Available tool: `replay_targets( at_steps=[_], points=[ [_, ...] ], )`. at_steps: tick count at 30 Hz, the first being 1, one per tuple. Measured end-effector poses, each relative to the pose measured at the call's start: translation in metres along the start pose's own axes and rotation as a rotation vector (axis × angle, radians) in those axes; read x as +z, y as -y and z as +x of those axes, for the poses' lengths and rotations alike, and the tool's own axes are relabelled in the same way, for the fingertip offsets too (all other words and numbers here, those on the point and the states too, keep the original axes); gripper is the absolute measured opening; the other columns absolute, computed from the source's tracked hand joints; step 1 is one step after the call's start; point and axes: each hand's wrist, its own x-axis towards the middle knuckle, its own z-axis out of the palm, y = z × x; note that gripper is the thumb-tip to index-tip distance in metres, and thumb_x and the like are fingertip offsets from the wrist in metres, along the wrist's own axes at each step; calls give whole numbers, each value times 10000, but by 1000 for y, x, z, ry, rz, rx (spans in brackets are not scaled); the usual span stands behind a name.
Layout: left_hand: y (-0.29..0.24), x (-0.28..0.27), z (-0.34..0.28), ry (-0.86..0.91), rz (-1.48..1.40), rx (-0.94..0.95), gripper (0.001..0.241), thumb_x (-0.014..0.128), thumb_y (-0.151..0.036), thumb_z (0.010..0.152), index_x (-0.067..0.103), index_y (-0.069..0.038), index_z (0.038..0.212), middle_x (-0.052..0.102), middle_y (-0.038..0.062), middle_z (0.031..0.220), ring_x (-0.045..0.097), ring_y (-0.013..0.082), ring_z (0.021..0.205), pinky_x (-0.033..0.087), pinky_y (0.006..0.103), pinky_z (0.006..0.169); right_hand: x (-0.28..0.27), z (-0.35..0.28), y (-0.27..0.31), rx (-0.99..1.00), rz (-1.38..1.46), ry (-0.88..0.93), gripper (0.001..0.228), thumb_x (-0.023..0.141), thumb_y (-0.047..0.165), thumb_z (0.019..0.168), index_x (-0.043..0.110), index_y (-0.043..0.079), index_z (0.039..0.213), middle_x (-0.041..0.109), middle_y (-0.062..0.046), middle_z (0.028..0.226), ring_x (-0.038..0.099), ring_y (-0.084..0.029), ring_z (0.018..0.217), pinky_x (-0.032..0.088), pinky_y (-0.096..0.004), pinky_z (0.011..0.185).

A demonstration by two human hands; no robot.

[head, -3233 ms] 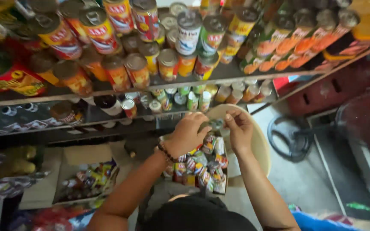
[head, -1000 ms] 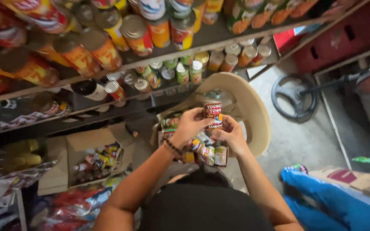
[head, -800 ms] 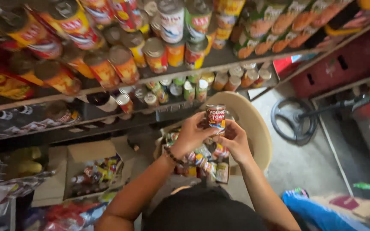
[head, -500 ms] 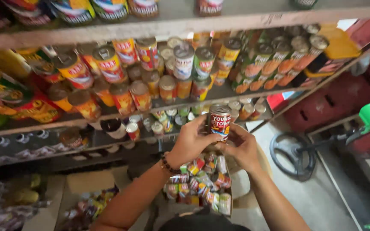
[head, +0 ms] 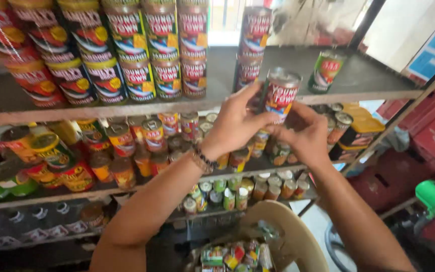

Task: Organizing and stocking various canned sardine products on a retail store shelf.

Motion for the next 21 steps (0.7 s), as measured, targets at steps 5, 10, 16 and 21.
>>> replay_targets(
  at_steps=[5, 10, 16, 21],
  points=[
    [-33, -22, 72, 16, 263, 238, 568, 773, -92, 930, 515, 51, 1414, 702, 95, 1229, 682, 121, 1094, 609, 310, 932, -3, 76, 31, -164, 40, -19, 548, 807, -3, 867, 597, -60, 1371, 695, -73, 1277, 674, -151, 1147, 568, -339, 1038],
    [-42, -44, 141, 9, 466, 535, 634, 803, -127, 961, 471, 57, 1469, 683, 156, 1357, 657, 205, 1252, 529, 375, 1079, -8, 143, 45, -321, -33, -71, 515, 811, -6, 881, 603, -59, 1349, 700, -70, 1239, 682, -135, 1107, 579, -318, 1015],
    [-28, -66, 185, -133, 572, 437, 642, 801, -215, 933, 479, 35, 1428, 666, 145, 1313, 697, 212, 1158, 562, 356, 982, -3, 189, 43, -375, -84, -63, 405, 781, -2, 901, 659, -64, 1282, 738, -72, 1145, 684, -125, 1031, 573, -297, 930],
    [18, -88, 211, -142, 409, 478, 540, 772, -199, 968, 531, 35, 1391, 692, 151, 1270, 656, 213, 1167, 549, 355, 1002, 0, 204, 36, -243, -23, -35, 402, 749, 51, 902, 659, -60, 1277, 749, -85, 1122, 712, -138, 1013, 597, -316, 917]
  ],
)
